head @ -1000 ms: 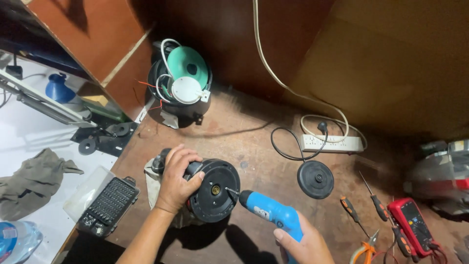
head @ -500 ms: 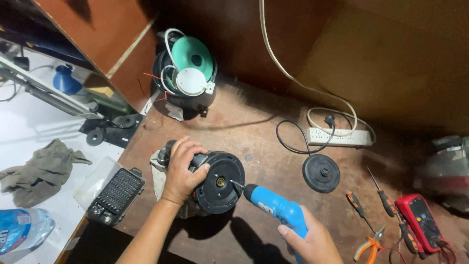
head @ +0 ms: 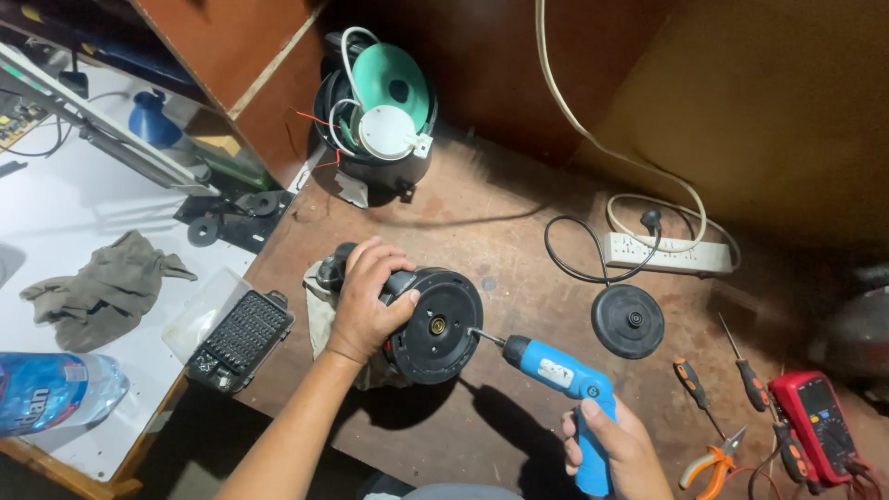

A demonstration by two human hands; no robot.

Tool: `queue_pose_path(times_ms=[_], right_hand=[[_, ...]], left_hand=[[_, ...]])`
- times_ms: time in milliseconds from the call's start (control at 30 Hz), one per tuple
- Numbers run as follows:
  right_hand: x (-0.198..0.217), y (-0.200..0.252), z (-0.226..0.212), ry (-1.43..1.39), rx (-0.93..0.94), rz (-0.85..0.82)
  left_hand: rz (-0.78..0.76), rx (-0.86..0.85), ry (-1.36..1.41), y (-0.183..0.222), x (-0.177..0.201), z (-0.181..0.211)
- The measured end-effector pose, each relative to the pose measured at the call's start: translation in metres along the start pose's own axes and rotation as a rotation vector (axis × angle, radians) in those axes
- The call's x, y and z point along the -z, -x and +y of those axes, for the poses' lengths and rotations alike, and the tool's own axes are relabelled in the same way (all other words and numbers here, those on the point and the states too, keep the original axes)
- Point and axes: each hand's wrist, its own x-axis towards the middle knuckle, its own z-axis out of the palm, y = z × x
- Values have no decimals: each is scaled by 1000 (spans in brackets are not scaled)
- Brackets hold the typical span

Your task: Disassembling the base and internal components of an electric kettle using an electric screwdriver and pliers.

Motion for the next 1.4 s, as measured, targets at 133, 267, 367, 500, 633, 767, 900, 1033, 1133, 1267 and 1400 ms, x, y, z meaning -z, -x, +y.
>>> queue_pose_path(times_ms=[133, 267, 367, 500, 633, 767, 900, 1033, 1133, 1267, 1400], right_hand=[[-5, 16, 0, -4, 7, 113], [16, 15, 15, 84, 200, -30], [10, 29, 17, 301, 287, -97], [-6, 29, 15, 577, 291, -95], [-17, 33, 10, 613, 222, -49], [-29, 35, 1, 462, 143, -18], [-39, 34, -6, 311, -7, 95], [-36, 32, -10, 280, 9, 58], [-35, 30, -14, 342, 21, 22], [-36, 36, -19, 342, -20, 57], [-35, 36, -20, 363, -41, 95]], left_hand=[[-2, 16, -7, 1, -1, -2], [-3, 26, 0, -2, -1, 0], [-2, 30, 7, -3, -2, 6], [17, 0, 24, -8, -3, 9], [35, -16, 39, -6, -3, 9], [21, 3, 37, -8, -3, 12], [13, 35, 37, -4, -4, 11], [0, 45, 53, -5, -3, 13], [10, 44, 45, -9, -4, 13], [-6, 58, 37, -7, -5, 15], [-7, 59, 38, -9, -4, 16]])
